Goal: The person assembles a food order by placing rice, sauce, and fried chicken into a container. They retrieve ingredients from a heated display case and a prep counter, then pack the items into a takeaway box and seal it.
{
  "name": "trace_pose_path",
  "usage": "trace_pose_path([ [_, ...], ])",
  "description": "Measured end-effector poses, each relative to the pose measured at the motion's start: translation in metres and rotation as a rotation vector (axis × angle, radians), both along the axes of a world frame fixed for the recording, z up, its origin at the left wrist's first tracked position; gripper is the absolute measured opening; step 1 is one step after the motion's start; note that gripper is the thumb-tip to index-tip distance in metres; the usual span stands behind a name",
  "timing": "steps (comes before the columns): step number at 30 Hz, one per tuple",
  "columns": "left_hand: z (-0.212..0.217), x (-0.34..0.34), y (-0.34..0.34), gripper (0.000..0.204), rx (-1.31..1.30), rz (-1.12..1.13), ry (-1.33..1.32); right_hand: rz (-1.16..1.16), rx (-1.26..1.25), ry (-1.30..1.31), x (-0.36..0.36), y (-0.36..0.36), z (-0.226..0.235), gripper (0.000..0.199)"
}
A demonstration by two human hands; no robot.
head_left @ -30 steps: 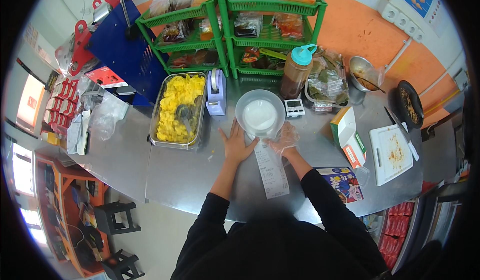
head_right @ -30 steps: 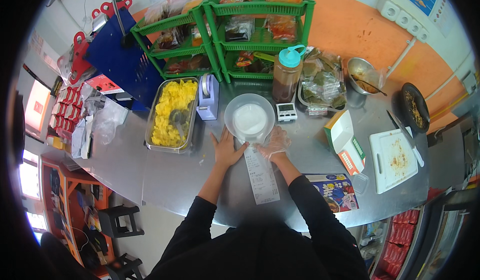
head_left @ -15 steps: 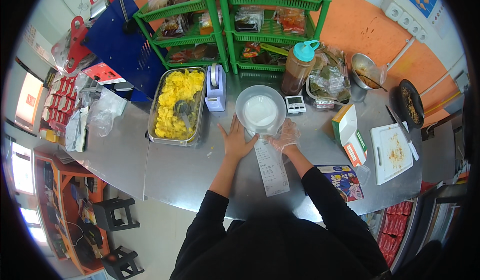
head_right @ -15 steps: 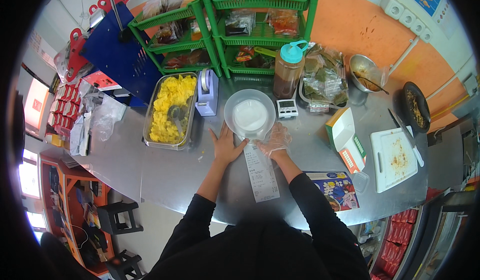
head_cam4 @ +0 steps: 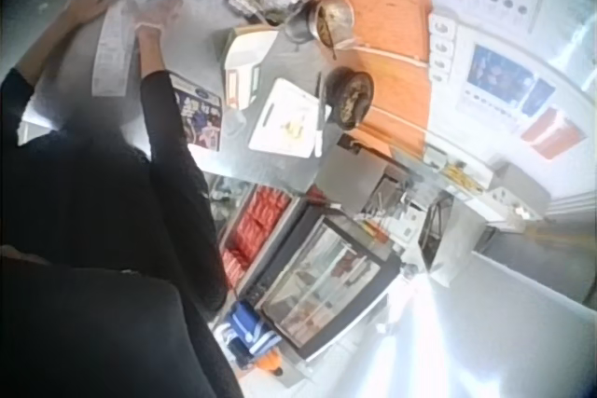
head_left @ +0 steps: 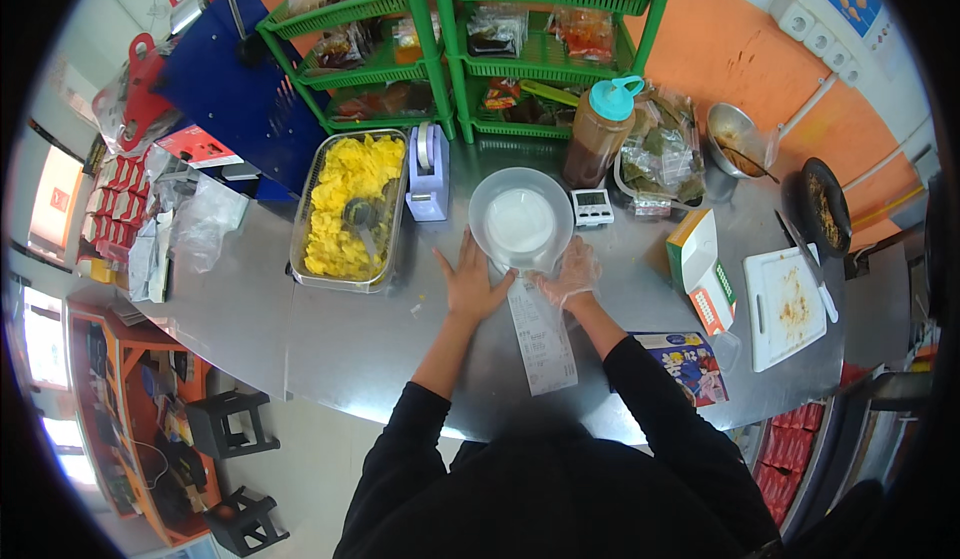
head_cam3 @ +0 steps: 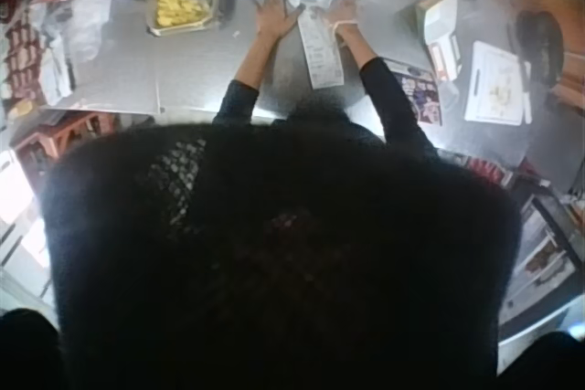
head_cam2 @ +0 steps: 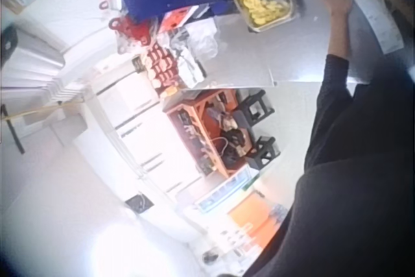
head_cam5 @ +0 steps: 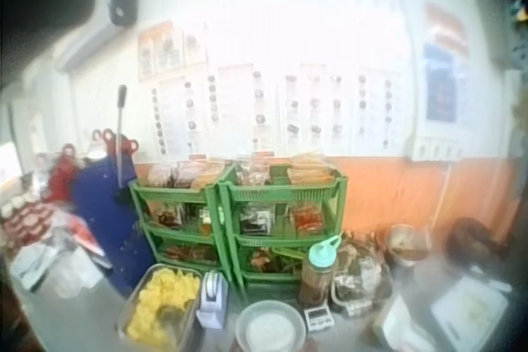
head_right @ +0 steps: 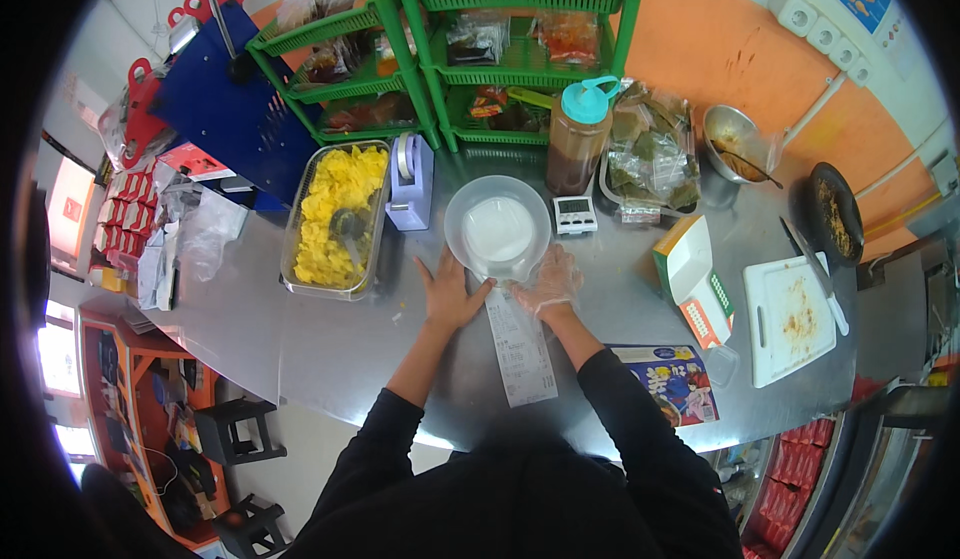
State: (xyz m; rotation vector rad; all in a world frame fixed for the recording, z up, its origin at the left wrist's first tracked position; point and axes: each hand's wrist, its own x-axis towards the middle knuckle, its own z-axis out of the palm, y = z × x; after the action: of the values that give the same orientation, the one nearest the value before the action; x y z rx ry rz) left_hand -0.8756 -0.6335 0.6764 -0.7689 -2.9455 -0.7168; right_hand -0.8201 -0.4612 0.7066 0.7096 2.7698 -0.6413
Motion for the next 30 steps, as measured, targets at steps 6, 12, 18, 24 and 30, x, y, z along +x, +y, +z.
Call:
trace_pose_path([
  [6, 0.001, 0.0, 0.003, 0.085, -0.033, -0.009, -0.005, -0.019, 0.006, 0.024, 0.001, 0.001, -0.004, 0.095],
  [12, 0.005, 0.0, 0.002, 0.085, -0.059, 0.001, -0.003, -0.021, -0.011, -0.019, -0.002, 0.002, 0.005, 0.096],
  [18, 0.006, 0.002, -0.003, 0.087, -0.017, 0.005, 0.006, 0.099, -0.053, 0.112, 0.001, 0.008, 0.003, 0.093],
  [24, -0.015, -0.005, -0.007, 0.081, 0.018, -0.005, 0.054, 0.304, -0.366, 0.232, 0.05, 0.061, 0.003, 0.075],
  [30, -0.051, -0.008, -0.028, 0.047, 0.297, 0.035, 0.236, -0.346, -0.715, 0.724, 0.224, 0.125, 0.103, 0.027],
])
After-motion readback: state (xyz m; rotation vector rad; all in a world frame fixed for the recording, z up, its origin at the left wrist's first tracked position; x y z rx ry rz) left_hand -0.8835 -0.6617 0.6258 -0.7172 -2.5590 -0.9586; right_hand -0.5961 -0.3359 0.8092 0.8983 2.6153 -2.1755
